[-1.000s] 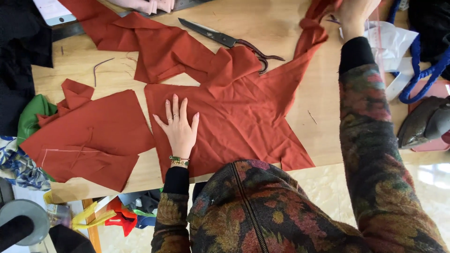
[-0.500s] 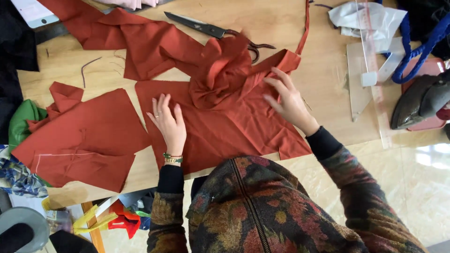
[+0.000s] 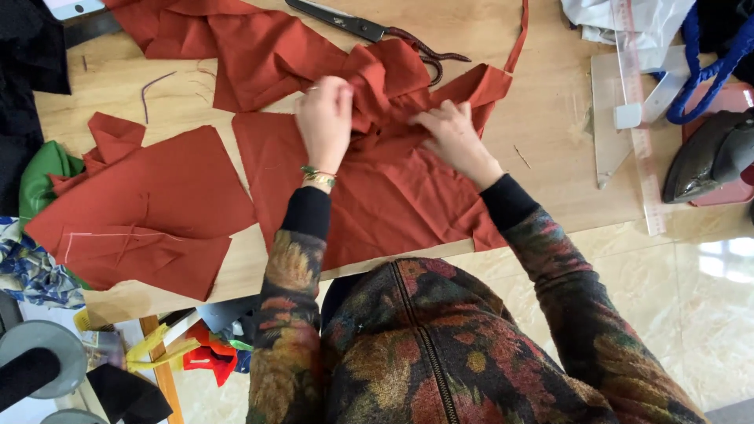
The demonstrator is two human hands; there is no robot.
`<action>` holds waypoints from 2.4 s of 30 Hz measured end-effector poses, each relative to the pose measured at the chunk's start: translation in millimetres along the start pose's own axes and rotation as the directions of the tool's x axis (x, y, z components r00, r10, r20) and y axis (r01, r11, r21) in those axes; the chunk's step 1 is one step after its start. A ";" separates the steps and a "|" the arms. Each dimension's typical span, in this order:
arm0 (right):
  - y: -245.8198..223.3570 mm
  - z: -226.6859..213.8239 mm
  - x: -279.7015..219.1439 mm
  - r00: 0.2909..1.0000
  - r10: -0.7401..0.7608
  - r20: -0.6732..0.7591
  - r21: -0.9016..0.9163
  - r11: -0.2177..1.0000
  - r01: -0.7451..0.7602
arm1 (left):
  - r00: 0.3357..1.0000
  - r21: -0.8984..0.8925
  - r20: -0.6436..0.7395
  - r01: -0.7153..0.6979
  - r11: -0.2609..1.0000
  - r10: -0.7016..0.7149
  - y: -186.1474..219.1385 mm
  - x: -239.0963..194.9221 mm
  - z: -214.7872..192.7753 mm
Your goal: Cutting a pattern piece from orange fabric using scissors and then arranging and smoothing the cut pieces on a table.
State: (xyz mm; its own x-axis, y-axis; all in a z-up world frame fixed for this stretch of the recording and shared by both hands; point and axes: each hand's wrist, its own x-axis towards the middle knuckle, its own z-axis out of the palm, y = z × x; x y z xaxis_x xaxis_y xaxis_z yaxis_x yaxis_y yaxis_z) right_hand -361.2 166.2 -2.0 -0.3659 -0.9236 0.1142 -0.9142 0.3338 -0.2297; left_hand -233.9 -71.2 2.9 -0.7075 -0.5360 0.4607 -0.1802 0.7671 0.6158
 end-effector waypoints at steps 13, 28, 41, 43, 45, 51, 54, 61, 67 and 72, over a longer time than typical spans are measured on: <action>43.8 -76.8 -119.0 0.871 0.472 -0.132 0.021 0.880 -0.474 | 0.495 -0.715 0.237 0.671 0.195 -0.836 -21.8 -143.1 -113.8; 31.3 -14.4 -81.5 0.956 0.240 0.172 0.143 0.954 -0.265 | 0.920 0.418 0.359 -0.007 0.908 -0.158 -70.2 -122.6 -90.6; 70.1 -113.5 -31.4 0.932 0.317 -0.178 0.415 0.883 -0.221 | 0.965 0.153 0.240 -0.144 0.978 0.104 -44.1 2.4 -172.2; 73.1 -121.6 -30.3 0.921 0.310 -0.234 0.364 0.907 -0.212 | 0.970 0.169 0.202 -0.168 0.971 0.133 -37.0 9.0 -180.0; 73.8 -130.0 -32.7 0.890 0.152 -0.430 0.064 0.988 -0.138 | 0.971 0.218 0.041 -0.238 0.947 0.235 -26.2 13.1 -189.5; 72.0 -73.2 -107.9 0.853 0.191 -0.486 -0.128 0.950 -0.286 | 0.974 0.144 -0.007 -0.224 0.964 0.227 -13.4 -49.9 -199.3; 58.1 -26.8 -134.3 0.912 0.052 -0.407 -0.171 0.976 -0.132 | 0.984 0.213 0.085 -0.171 0.962 0.156 -50.0 -114.9 -176.5; 23.9 5.5 -157.2 0.936 0.122 -0.331 -0.029 0.990 -0.140 | 0.978 0.290 0.206 -0.060 0.955 -0.001 -60.3 -182.8 -159.6; 25.9 9.5 -161.6 0.933 0.186 -0.308 0.009 0.981 -0.193 | 0.988 0.306 0.152 -0.033 0.951 -0.015 -59.2 -186.5 -162.0; 18.6 0.5 -154.9 0.932 0.189 -0.309 0.017 0.981 -0.194 | 0.994 0.336 0.101 0.006 0.942 -0.042 -60.7 -186.4 -164.9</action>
State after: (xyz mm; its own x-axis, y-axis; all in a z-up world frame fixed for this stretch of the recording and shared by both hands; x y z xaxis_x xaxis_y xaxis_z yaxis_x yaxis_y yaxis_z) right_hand -321.4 315.4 -24.4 -0.5680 -0.7393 0.3617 -0.8229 0.5034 -0.2634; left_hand 21.5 -76.0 -14.9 -0.7644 -0.5296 0.3676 -0.4034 0.8378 0.3680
